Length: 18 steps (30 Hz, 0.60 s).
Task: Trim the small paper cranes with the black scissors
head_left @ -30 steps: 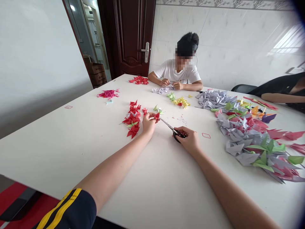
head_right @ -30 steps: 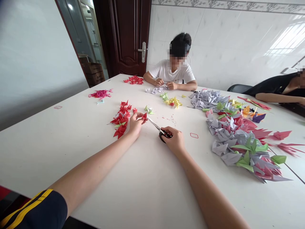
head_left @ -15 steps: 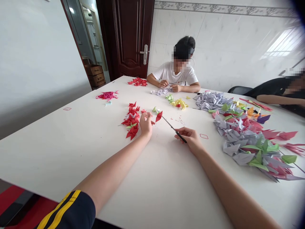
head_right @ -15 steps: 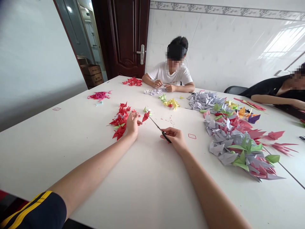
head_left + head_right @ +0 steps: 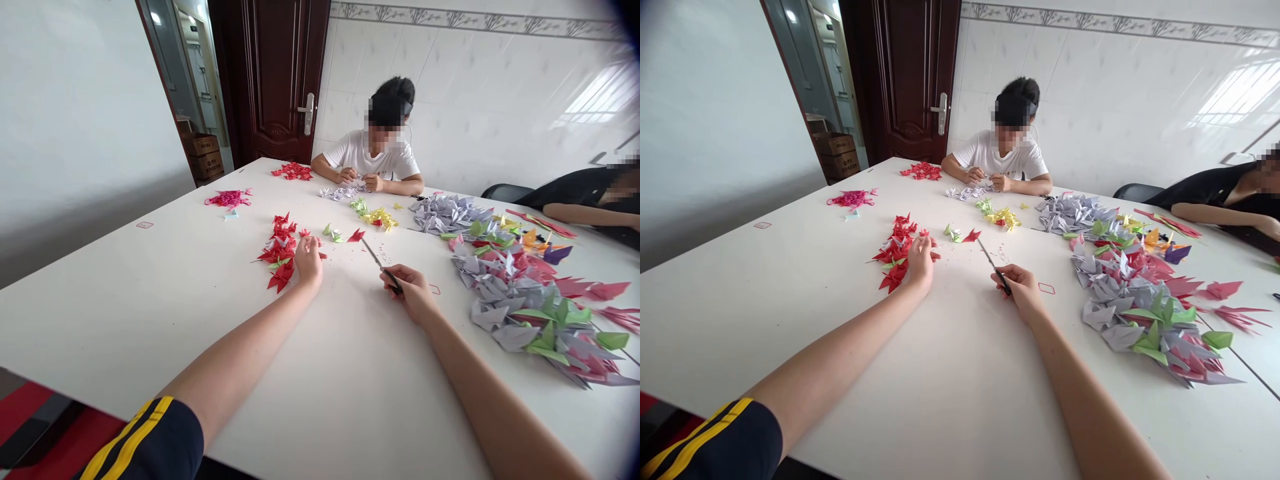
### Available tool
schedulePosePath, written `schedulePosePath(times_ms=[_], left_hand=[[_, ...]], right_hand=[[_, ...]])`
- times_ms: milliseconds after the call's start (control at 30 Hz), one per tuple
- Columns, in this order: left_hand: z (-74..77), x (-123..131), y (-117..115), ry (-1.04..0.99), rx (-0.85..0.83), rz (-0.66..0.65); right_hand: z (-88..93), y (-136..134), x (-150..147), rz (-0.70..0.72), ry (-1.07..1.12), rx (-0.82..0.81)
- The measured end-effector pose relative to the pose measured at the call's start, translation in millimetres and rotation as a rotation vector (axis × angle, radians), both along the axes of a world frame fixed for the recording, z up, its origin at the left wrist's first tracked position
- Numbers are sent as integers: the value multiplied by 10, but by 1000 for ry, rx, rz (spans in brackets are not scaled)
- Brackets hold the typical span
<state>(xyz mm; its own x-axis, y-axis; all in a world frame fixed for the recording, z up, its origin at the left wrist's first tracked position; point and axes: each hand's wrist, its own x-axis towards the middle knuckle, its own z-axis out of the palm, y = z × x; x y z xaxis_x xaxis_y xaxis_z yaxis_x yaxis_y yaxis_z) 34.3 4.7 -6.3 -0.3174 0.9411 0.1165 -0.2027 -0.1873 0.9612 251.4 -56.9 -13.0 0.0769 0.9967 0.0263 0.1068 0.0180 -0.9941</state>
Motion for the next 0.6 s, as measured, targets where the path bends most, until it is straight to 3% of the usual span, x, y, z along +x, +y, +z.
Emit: schedulePosePath(times_ms=[67,367,600], left_hand=[[4,-3,-3,-7,-2,-10],[-19,4,25,62,-28,-51],[-69,20,17,374,27,-237]], right_hand=[[-38,19,-15,-59,5,19],[-43,-4,-67,-26,-78,78],[-6,-33,-119,-27,-87,57]])
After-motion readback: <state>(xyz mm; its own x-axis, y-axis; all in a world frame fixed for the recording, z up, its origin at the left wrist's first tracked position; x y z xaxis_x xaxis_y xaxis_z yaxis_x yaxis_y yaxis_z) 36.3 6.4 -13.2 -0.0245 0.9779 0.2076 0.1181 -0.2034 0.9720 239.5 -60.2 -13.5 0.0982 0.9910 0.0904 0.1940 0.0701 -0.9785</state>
